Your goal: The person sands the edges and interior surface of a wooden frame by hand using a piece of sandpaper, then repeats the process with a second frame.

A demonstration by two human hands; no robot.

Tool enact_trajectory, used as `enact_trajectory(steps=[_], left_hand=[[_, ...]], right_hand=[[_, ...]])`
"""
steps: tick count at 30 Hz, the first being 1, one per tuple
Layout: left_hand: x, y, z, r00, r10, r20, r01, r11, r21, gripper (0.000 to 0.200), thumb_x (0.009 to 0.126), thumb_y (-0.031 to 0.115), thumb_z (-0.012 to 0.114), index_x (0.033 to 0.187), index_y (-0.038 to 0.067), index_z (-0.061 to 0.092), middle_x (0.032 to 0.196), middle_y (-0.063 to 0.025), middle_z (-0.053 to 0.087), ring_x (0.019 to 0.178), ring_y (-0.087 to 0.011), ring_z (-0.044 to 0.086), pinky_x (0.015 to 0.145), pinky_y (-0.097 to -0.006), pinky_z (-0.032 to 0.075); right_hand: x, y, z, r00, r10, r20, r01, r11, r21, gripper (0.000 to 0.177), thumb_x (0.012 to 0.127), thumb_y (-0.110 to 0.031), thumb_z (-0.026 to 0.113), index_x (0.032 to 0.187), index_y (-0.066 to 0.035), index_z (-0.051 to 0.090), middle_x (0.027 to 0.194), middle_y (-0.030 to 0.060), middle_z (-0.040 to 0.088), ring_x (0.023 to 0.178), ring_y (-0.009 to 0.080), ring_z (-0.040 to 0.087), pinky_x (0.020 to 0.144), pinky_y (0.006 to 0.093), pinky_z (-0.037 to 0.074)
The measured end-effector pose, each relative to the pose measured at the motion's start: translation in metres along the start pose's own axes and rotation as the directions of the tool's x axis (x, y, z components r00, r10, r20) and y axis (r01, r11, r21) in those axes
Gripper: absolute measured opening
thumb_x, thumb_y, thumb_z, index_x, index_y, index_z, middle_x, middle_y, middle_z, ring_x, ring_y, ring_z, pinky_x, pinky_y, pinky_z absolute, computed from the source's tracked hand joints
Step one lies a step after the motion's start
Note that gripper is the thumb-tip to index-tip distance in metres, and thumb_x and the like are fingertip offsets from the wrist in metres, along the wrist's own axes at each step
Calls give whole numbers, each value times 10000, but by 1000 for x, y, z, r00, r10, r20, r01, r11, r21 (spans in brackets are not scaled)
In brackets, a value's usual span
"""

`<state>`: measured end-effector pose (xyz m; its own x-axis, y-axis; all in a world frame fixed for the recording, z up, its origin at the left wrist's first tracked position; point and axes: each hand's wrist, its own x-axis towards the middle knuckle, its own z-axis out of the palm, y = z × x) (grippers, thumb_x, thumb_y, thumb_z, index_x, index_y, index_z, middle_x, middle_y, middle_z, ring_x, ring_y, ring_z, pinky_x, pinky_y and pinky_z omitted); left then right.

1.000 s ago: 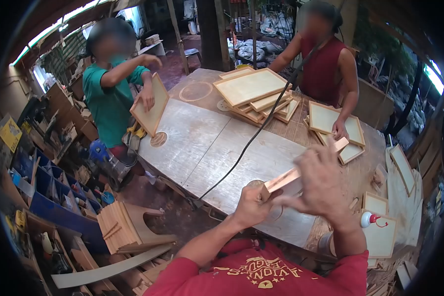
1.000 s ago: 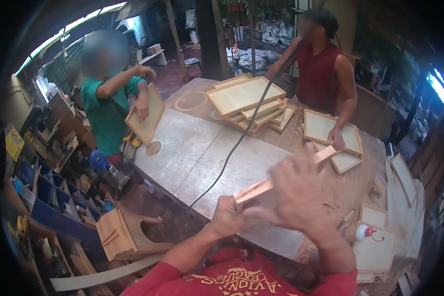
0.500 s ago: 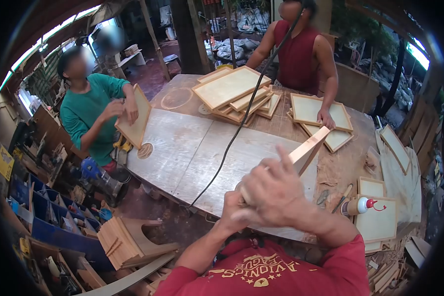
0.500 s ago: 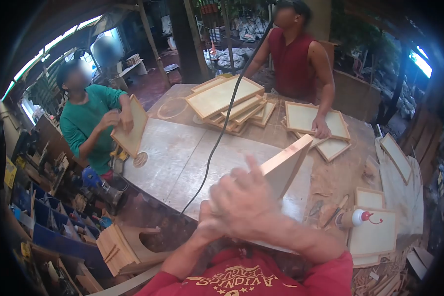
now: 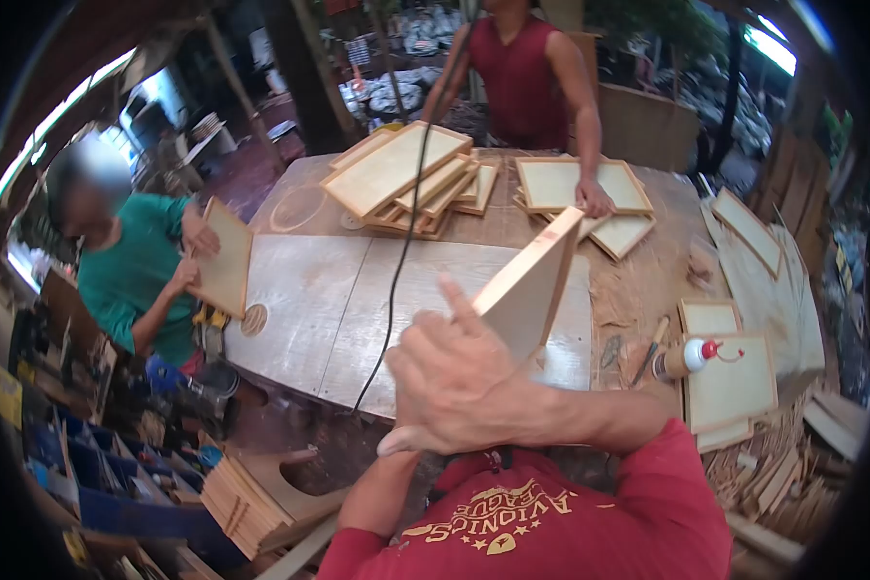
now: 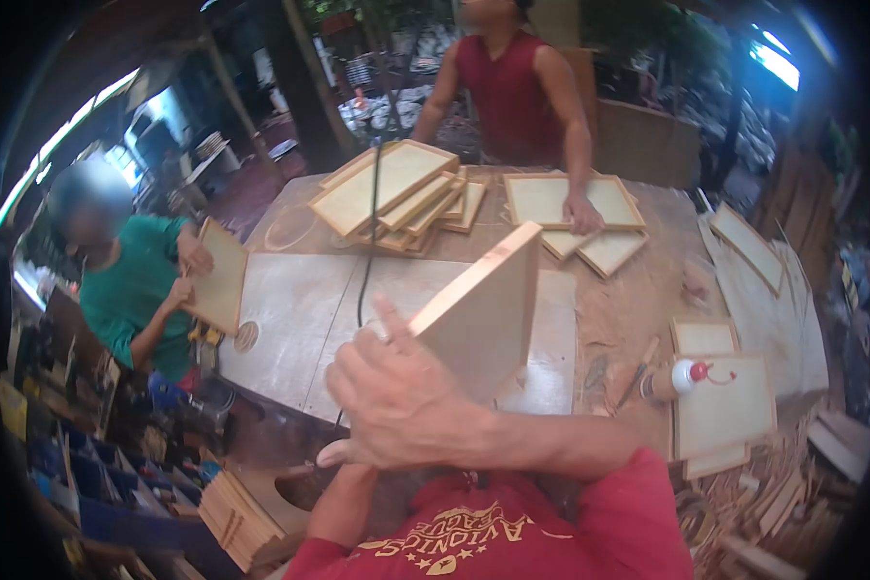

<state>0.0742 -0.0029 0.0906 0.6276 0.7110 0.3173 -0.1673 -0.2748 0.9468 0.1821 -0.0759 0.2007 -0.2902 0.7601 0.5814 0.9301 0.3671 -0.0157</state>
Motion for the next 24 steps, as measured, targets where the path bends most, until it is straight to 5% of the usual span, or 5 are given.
enact_trajectory(steps=[8,14,18,23,24], left_hand=[[-7,2,1,993,113,17,-112,993,-38,215,990,80,691,1154,-58,701,896,-48,722,826,-103,654,715,-278,515],[-20,-1,-18,912,409,-38,-378,871,313,178,993,80,686,1098,-62,710,861,-30,719,798,-96,649,681,-272,510],[-30,3,-26,1000,2,-18,-2,1000,19,416,970,58,685,1349,-60,562,1222,-114,679,1109,-186,646,960,-347,518],[-29,14,-18,993,112,43,-102,975,-198,467,986,43,677,1404,-93,517,1308,-138,653,1205,-196,624,1037,-334,492],[-28,13,-18,993,116,33,-108,977,-185,477,982,32,677,1412,-94,512,1323,-144,647,1222,-199,616,1045,-339,489]], right_hand=[[-16,16,-2,989,-129,-69,130,991,10,610,922,-637,565,1061,-52,666,929,70,559,993,273,594,1232,634,228],[-10,13,6,993,-110,-32,109,993,-43,535,904,-562,622,1071,-55,659,963,71,580,1032,269,598,1230,632,219],[-25,52,13,987,-59,-150,41,992,-117,602,922,-620,587,1077,-42,649,987,86,577,1055,285,589,1236,645,167],[-18,22,-1,1000,-12,16,13,996,-83,806,871,-788,540,1076,-14,630,1003,115,564,1112,323,553,1235,677,123],[-22,29,5,995,-65,-75,57,993,-105,828,840,-812,566,1068,-19,634,1007,123,559,1130,332,542,1229,688,136]])
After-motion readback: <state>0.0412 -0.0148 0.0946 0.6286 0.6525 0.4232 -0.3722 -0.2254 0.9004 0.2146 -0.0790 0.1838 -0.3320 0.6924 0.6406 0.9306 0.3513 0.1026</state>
